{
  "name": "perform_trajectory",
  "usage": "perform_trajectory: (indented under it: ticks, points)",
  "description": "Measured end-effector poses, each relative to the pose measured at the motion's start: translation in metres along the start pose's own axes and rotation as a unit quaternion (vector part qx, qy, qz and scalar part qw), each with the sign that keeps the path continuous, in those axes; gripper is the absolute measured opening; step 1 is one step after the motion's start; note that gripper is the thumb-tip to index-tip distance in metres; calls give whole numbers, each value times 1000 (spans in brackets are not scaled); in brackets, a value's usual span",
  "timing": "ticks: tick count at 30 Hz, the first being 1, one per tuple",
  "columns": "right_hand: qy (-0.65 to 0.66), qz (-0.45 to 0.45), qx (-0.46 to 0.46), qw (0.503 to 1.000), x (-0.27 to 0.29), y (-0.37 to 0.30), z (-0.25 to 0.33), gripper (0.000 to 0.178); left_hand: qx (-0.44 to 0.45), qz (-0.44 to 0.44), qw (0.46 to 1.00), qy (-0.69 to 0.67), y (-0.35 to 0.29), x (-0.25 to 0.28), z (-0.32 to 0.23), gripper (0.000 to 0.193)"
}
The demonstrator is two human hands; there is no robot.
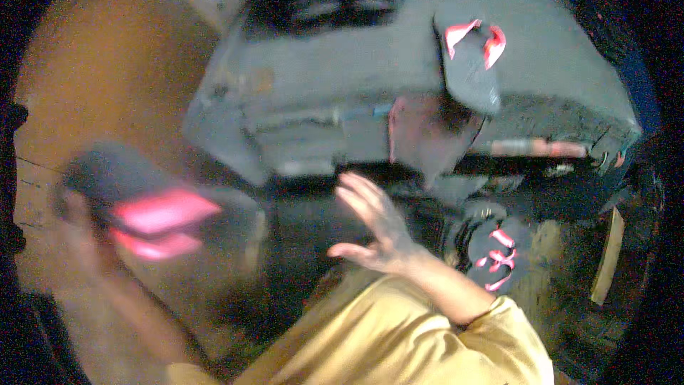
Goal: The person repeatedly picks up a flip-flop sole and a strap, aligns the strap to the sole, and presses them together by hand. They handle multiple flip-flops one at a time, stacking completed pairs on a nearby surface.
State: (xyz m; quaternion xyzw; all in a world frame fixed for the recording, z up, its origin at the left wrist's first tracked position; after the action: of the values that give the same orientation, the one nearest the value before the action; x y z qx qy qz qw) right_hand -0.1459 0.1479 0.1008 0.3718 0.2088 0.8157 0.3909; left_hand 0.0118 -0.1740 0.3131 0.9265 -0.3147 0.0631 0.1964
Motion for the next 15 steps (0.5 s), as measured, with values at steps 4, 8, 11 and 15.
perform_trajectory:
  ticks: [4,8,11,15]
  points:
    - [97,129,-60,985,-100,-20,5,112,113,141,974,138,-135,-131,125,48]
    - [28,144,-147,978,-132,-43,-28,92,86,61,992,65,-156,-179,194,43]
    - [74,143,-190,968,-131,-45,-48,72,49,52,992,107,-143,-197,212,40]
    - [143,152,-226,951,-127,-33,-53,58,78,61,987,125,-127,-205,210,32]
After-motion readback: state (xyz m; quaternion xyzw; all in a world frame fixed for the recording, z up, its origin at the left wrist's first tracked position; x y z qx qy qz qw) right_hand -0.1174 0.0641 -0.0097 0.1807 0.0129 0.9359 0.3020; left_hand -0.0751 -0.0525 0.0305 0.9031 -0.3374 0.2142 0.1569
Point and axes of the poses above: each hand's wrist, its own y-axis towards the middle knuckle, its own x-axis out of the back of the hand, z = x × y, the point moved 5 cm from there along y, towards the middle knuckle, and after that the axes turned 5 degrees about -z, right-handed, at the moved point
